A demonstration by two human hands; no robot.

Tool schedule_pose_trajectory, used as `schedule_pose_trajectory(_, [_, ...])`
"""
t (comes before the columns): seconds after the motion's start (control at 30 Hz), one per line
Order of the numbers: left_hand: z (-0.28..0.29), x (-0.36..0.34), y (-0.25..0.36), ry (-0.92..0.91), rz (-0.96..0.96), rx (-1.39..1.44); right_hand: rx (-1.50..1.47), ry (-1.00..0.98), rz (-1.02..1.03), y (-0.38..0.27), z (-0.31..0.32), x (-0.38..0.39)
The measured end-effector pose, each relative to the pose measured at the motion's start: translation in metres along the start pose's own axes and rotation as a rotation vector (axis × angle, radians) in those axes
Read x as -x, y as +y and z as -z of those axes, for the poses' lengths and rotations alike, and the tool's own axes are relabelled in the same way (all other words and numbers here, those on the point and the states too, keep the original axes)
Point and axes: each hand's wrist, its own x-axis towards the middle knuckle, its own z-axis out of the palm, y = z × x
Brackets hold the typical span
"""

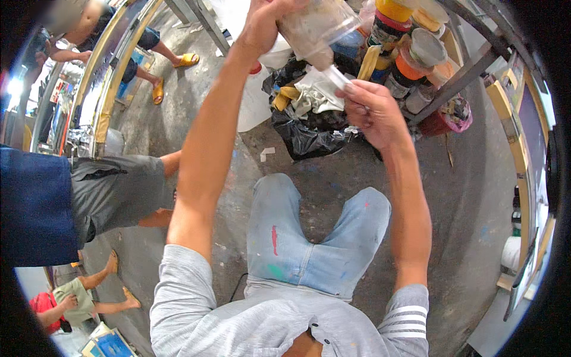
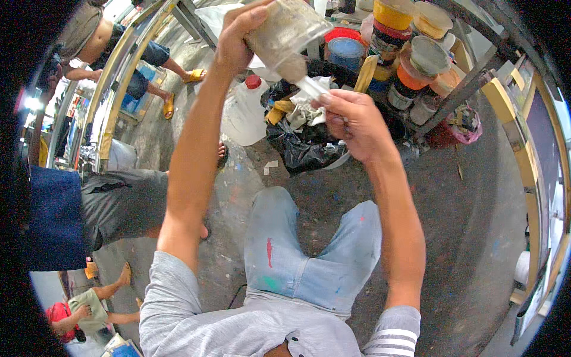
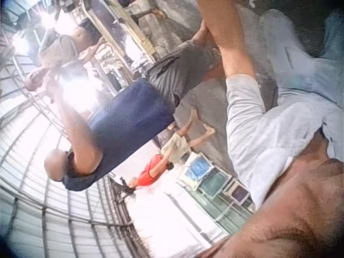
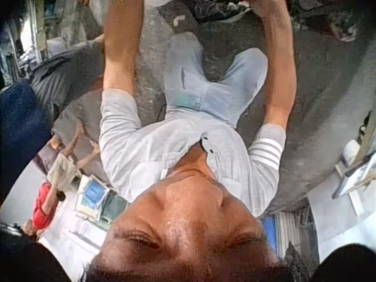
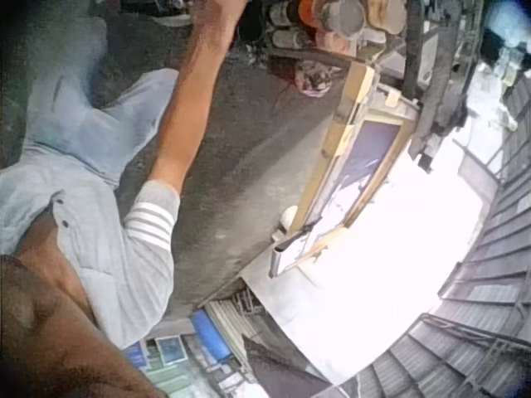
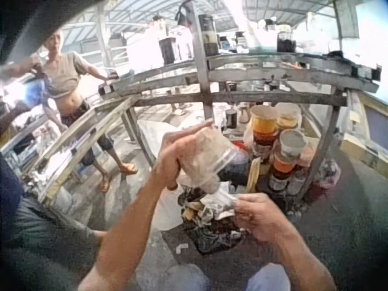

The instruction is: The person mixes a beige paste in a small container using a plastic stick, scrapes residue into a waste bag, then adds a dark liquid from a can and stirs. The person also wipes their hand with a cloth and continues mixing.

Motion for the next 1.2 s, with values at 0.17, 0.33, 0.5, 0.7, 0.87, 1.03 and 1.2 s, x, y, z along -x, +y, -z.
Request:
schedule_pose_trajectory(0.17, [-0.013,-0.003,-0.008,0.072,0.266,-0.332,0.681,0.264,0.07,0.006,0.055,0.023])
schedule_pose_trajectory(0.33, [-0.037,0.042,-0.08,0.116,-0.134,-0.922,1.434,0.44,0.328,0.038,0.078,0.027])
schedule_pose_trajectory(0.5, [-0.049,0.059,-0.093,0.143,-0.105,-0.902,1.57,0.479,0.394,0.03,0.093,0.028])
schedule_pose_trajectory(0.7, [-0.05,0.082,-0.092,0.188,-0.018,-0.803,1.571,0.491,0.447,0.03,0.107,0.017])
schedule_pose_trajectory(0.87, [-0.051,0.096,-0.092,0.188,0.125,-0.741,1.546,0.541,0.543,0.062,0.142,0.021])
schedule_pose_trajectory(1.03, [-0.059,0.1,-0.101,0.244,0.204,-0.658,1.752,0.64,0.627,0.121,0.167,0.034])
schedule_pose_trajectory(1.2, [-0.057,0.1,-0.101,0.266,0.202,-0.565,1.847,0.582,0.652,0.126,0.173,0.053])
